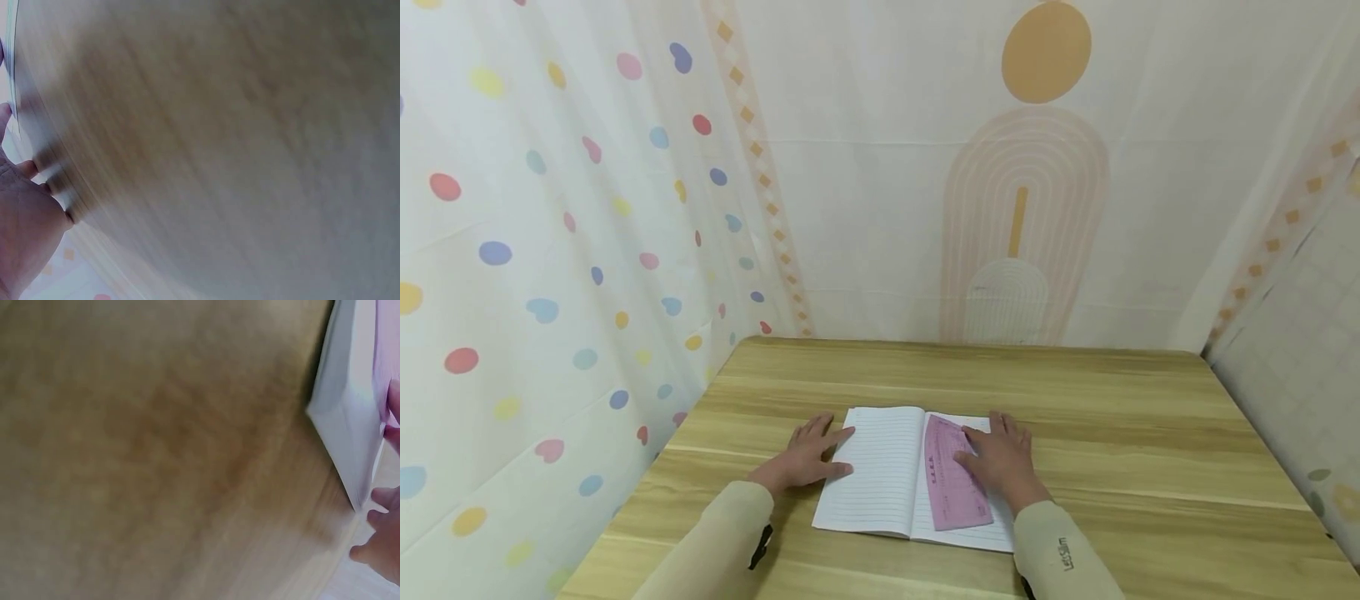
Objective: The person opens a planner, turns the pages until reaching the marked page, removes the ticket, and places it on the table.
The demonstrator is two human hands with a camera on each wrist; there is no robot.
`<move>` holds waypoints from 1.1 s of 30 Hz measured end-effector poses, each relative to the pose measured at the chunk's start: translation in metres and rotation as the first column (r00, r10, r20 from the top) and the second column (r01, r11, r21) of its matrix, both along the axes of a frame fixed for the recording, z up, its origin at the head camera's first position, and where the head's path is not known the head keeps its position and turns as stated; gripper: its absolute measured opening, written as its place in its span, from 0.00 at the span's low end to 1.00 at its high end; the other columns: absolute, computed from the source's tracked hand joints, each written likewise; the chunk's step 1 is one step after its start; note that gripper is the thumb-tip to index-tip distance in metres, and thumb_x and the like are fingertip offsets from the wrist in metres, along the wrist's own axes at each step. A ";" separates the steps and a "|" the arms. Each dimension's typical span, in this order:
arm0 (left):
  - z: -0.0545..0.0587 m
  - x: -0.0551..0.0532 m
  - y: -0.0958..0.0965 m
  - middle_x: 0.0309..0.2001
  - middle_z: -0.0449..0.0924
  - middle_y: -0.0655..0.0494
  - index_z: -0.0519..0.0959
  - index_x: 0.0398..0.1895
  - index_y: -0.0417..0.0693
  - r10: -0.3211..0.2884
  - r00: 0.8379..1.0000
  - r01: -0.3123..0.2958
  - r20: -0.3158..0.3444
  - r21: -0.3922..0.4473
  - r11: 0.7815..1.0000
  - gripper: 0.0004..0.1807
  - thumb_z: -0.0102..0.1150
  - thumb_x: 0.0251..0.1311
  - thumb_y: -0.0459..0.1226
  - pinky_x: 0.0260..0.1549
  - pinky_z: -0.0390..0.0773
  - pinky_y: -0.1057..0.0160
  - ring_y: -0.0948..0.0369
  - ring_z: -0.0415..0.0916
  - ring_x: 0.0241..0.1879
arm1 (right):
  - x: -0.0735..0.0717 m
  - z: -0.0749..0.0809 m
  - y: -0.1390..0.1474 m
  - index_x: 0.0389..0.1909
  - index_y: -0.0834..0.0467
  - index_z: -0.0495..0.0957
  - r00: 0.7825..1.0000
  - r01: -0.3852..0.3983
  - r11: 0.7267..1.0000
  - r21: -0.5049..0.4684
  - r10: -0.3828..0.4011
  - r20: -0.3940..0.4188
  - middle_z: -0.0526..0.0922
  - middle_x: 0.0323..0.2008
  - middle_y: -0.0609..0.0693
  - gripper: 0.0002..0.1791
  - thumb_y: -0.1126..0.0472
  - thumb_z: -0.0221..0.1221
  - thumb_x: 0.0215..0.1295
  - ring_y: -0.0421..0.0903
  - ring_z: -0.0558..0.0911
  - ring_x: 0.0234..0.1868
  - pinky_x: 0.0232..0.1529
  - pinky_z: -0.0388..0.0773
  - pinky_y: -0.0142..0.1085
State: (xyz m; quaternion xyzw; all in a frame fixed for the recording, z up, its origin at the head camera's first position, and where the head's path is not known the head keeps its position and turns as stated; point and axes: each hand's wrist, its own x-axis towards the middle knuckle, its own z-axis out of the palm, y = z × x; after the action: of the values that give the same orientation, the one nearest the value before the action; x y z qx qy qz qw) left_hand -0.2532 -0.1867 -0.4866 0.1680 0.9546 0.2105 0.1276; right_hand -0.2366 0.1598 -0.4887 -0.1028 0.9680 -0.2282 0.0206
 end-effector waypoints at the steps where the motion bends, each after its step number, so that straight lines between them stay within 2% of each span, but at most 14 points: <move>1: 0.001 0.000 0.000 0.77 0.43 0.36 0.63 0.76 0.54 -0.001 1.000 0.001 0.000 0.000 1.000 0.40 0.61 0.64 0.56 0.69 0.35 0.35 0.38 0.36 0.76 | 0.000 -0.001 0.000 0.64 0.60 0.76 1.000 -0.003 1.000 -0.007 0.003 -0.020 0.54 0.72 0.74 0.29 0.48 0.61 0.67 0.72 0.48 0.73 0.67 0.39 0.70; 6: 0.003 0.001 0.001 0.77 0.42 0.37 0.62 0.76 0.55 -0.007 1.000 0.007 0.007 -0.009 1.000 0.39 0.60 0.65 0.56 0.69 0.35 0.36 0.39 0.35 0.76 | 0.001 -0.004 -0.002 0.52 0.64 0.83 0.994 0.017 0.998 -0.062 -0.024 -0.109 0.63 0.68 0.72 0.20 0.55 0.61 0.66 0.70 0.56 0.71 0.68 0.44 0.67; 10: 0.003 0.001 0.002 0.77 0.42 0.37 0.62 0.76 0.55 -0.008 1.000 0.009 0.004 -0.007 1.000 0.39 0.60 0.65 0.55 0.69 0.34 0.36 0.39 0.35 0.76 | -0.001 -0.004 0.001 0.40 0.63 0.85 0.980 0.063 0.993 -0.100 -0.080 -0.180 0.73 0.61 0.70 0.12 0.59 0.62 0.64 0.70 0.68 0.65 0.64 0.56 0.65; 12: 0.002 0.001 0.002 0.77 0.43 0.37 0.63 0.76 0.55 -0.010 1.000 0.010 0.004 -0.006 1.000 0.39 0.60 0.65 0.56 0.69 0.34 0.36 0.39 0.35 0.76 | -0.002 -0.002 0.008 0.38 0.63 0.85 0.977 0.101 0.986 -0.129 -0.123 -0.174 0.75 0.59 0.70 0.11 0.59 0.61 0.65 0.70 0.71 0.61 0.62 0.60 0.65; 13: 0.002 0.001 0.002 0.77 0.43 0.36 0.63 0.76 0.54 -0.010 1.000 0.010 0.000 -0.001 1.000 0.39 0.61 0.64 0.55 0.69 0.35 0.35 0.39 0.36 0.76 | -0.002 -0.001 0.012 0.39 0.64 0.85 0.976 0.125 0.981 -0.147 -0.148 -0.159 0.76 0.57 0.70 0.12 0.59 0.60 0.66 0.70 0.73 0.60 0.60 0.63 0.64; 17: 0.001 0.000 0.001 0.77 0.43 0.36 0.63 0.76 0.55 -0.011 1.000 0.011 -0.001 -0.004 1.000 0.39 0.60 0.65 0.56 0.69 0.34 0.36 0.39 0.36 0.76 | -0.002 0.008 0.037 0.50 0.68 0.82 0.968 0.245 0.942 -0.230 -0.250 0.008 0.81 0.50 0.66 0.19 0.56 0.55 0.71 0.62 0.79 0.49 0.51 0.72 0.58; 20: 0.000 -0.001 0.001 0.77 0.42 0.36 0.63 0.76 0.55 -0.008 1.000 0.008 0.000 0.002 1.000 0.39 0.60 0.65 0.56 0.69 0.35 0.35 0.39 0.35 0.76 | -0.001 0.014 0.059 0.55 0.70 0.78 0.953 0.302 0.917 -0.263 -0.285 0.099 0.83 0.44 0.63 0.22 0.56 0.53 0.73 0.54 0.78 0.40 0.44 0.75 0.52; 26: 0.000 0.000 0.001 0.77 0.42 0.37 0.62 0.76 0.55 -0.005 1.000 0.005 0.002 0.004 1.000 0.39 0.60 0.65 0.56 0.69 0.34 0.36 0.39 0.35 0.76 | 0.005 0.021 0.103 0.57 0.74 0.75 0.946 0.320 0.923 -0.214 -0.298 0.128 0.81 0.46 0.67 0.24 0.56 0.53 0.73 0.55 0.77 0.39 0.43 0.74 0.51; 29: 0.000 -0.001 0.000 0.77 0.42 0.36 0.62 0.76 0.53 -0.008 1.000 0.008 -0.003 0.010 1.000 0.40 0.60 0.65 0.56 0.69 0.34 0.35 0.38 0.35 0.76 | 0.010 0.022 0.119 0.59 0.75 0.71 0.936 0.346 0.920 -0.183 -0.326 0.130 0.78 0.50 0.70 0.25 0.56 0.51 0.74 0.59 0.78 0.42 0.43 0.73 0.53; 31: 0.000 -0.001 0.000 0.77 0.43 0.35 0.61 0.76 0.51 -0.003 1.000 0.003 -0.007 0.019 1.000 0.40 0.59 0.65 0.56 0.69 0.35 0.35 0.38 0.36 0.76 | 0.012 0.022 0.126 0.63 0.76 0.67 0.930 0.364 0.917 -0.165 -0.348 0.119 0.75 0.54 0.74 0.28 0.56 0.51 0.74 0.65 0.77 0.48 0.46 0.73 0.57; 33: -0.001 -0.002 -0.001 0.76 0.45 0.35 0.59 0.77 0.49 0.008 1.000 -0.007 -0.012 0.041 0.999 0.41 0.57 0.67 0.56 0.69 0.36 0.35 0.38 0.37 0.75 | 0.014 0.021 0.127 0.66 0.76 0.62 0.923 0.385 0.909 -0.158 -0.375 0.091 0.70 0.59 0.76 0.32 0.55 0.51 0.73 0.72 0.73 0.56 0.52 0.69 0.63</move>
State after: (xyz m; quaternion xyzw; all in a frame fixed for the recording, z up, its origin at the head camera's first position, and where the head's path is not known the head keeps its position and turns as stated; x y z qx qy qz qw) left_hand -0.2551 -0.1873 -0.4873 0.1684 0.9514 0.2295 0.1173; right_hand -0.2231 0.2872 -0.4676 0.0927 0.9449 -0.3139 -0.0047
